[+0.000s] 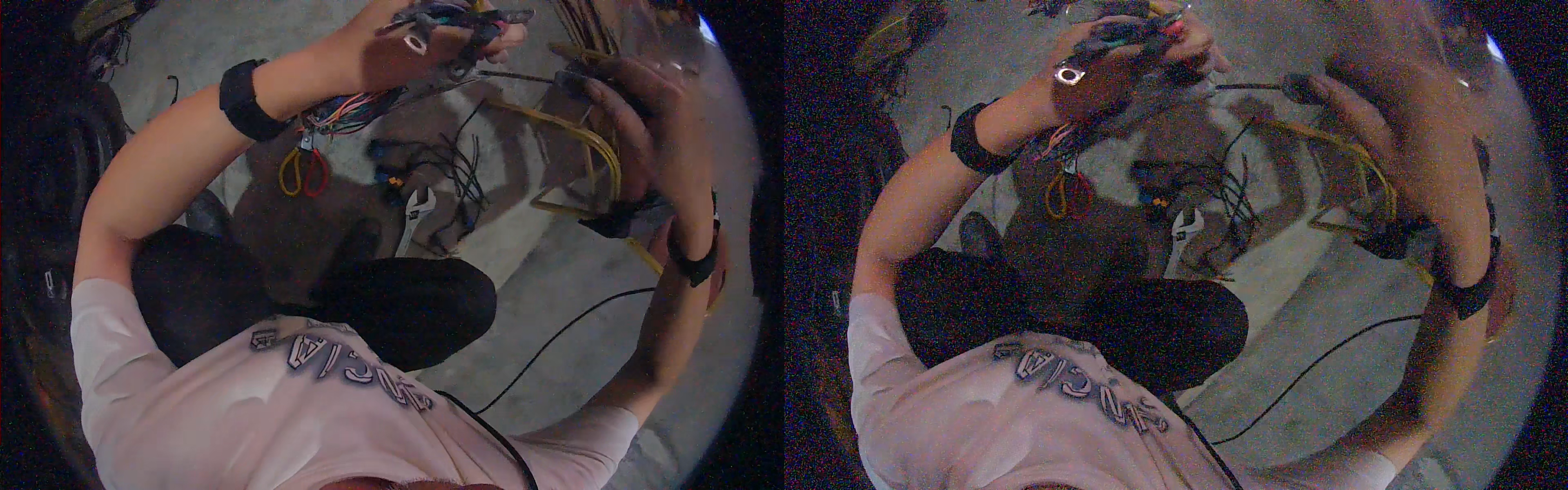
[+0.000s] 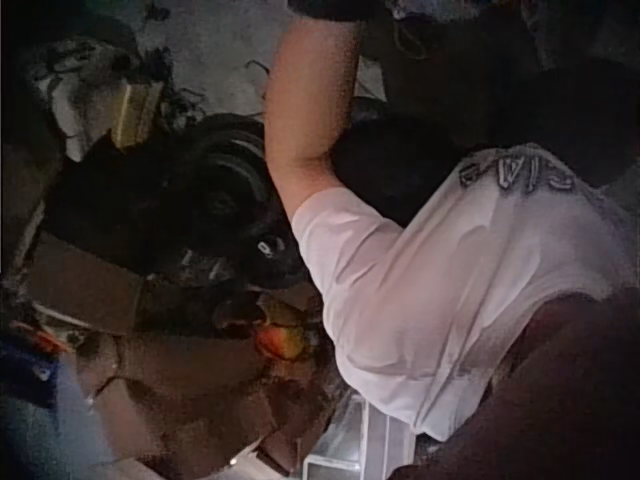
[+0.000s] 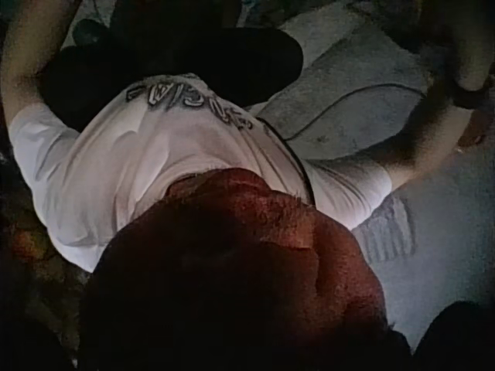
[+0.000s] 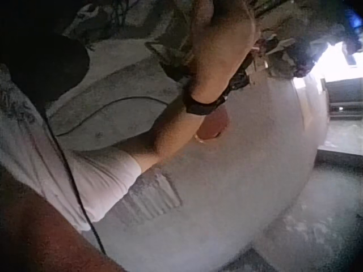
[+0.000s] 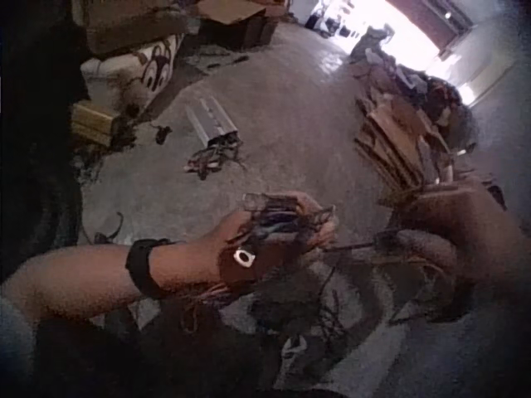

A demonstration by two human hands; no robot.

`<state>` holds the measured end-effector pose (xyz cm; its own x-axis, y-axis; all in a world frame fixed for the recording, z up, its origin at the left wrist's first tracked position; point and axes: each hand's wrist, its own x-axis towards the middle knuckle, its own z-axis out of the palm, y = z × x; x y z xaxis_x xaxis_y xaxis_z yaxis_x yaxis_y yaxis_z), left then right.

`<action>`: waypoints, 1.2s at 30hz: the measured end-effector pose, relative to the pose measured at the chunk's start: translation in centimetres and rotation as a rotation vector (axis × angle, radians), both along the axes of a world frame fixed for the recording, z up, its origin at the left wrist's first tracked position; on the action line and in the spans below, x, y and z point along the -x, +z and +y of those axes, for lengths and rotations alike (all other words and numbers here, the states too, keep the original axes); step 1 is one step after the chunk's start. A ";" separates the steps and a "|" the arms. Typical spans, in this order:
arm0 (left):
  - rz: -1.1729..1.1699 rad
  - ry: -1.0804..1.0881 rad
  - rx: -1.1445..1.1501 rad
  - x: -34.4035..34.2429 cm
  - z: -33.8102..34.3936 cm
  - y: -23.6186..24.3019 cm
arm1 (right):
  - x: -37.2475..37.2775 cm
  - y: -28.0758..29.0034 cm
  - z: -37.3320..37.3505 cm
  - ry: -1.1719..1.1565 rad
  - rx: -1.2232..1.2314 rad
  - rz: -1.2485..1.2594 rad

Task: Repairing an electronic component by cutting and stripping wires.

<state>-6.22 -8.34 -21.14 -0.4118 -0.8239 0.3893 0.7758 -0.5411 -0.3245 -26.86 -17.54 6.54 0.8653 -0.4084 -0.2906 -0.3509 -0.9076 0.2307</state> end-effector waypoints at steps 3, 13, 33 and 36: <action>-0.219 0.233 0.126 0.0 0.4 1.1 | -0.2 0.6 0.7 0.139 0.035 -0.054; -0.274 0.598 0.439 1.1 -0.8 1.6 | -1.6 2.1 2.7 0.420 0.021 0.045; -1.066 1.241 0.670 -0.1 0.2 1.3 | -1.4 2.5 2.9 0.162 -0.016 0.128; -1.030 1.372 0.690 -0.1 0.1 1.2 | -2.0 3.0 2.5 0.392 0.075 0.183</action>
